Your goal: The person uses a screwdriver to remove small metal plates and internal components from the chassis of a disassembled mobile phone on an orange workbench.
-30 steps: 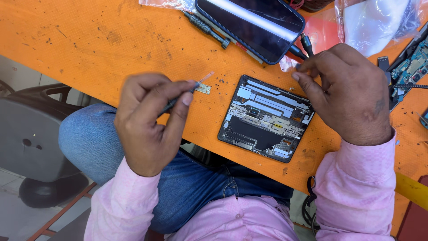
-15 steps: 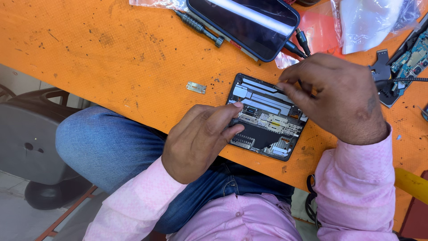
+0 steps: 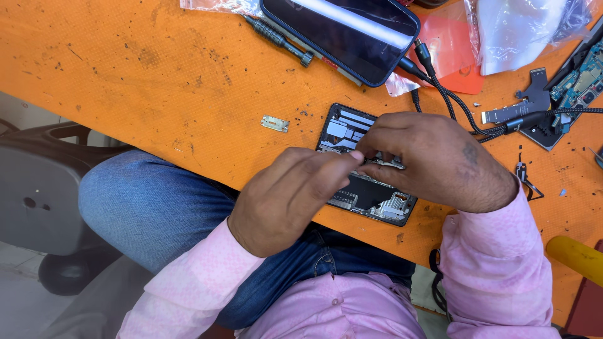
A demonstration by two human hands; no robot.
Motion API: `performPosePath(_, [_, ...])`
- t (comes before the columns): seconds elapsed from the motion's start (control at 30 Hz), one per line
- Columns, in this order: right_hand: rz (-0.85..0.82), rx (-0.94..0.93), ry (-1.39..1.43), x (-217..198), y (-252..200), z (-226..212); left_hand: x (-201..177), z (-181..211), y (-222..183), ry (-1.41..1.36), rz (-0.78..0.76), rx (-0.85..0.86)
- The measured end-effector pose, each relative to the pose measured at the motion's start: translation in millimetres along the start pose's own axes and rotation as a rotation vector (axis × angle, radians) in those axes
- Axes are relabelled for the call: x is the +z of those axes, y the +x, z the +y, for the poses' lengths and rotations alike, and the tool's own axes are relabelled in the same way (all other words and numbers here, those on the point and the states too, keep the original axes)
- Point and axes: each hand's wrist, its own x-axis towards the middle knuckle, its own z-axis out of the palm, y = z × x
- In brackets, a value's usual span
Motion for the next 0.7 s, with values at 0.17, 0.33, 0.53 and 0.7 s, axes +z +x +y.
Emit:
performPosePath(0.17, [-0.050, 0.040, 0.041, 0.4, 1.4, 1.5, -9.1, 10.1, 10.7, 0.075, -0.165, 0.055])
performPosePath(0.33, [-0.071, 0.083, 0.062, -0.3, 1.6, 2.4, -2.3, 20.5, 15.7, 0.168, -0.155, 0.045])
performPosePath(0.53, [-0.068, 0.116, 0.096, -2.5, 1.5, 3.8, 10.4, 19.3, 14.5, 0.235, -0.046, 0.077])
performPosePath(0.7, [-0.049, 0.079, 0.089, -4.7, 1.6, 1.5, 12.9, 19.0, 14.8, 0.243, -0.031, 0.065])
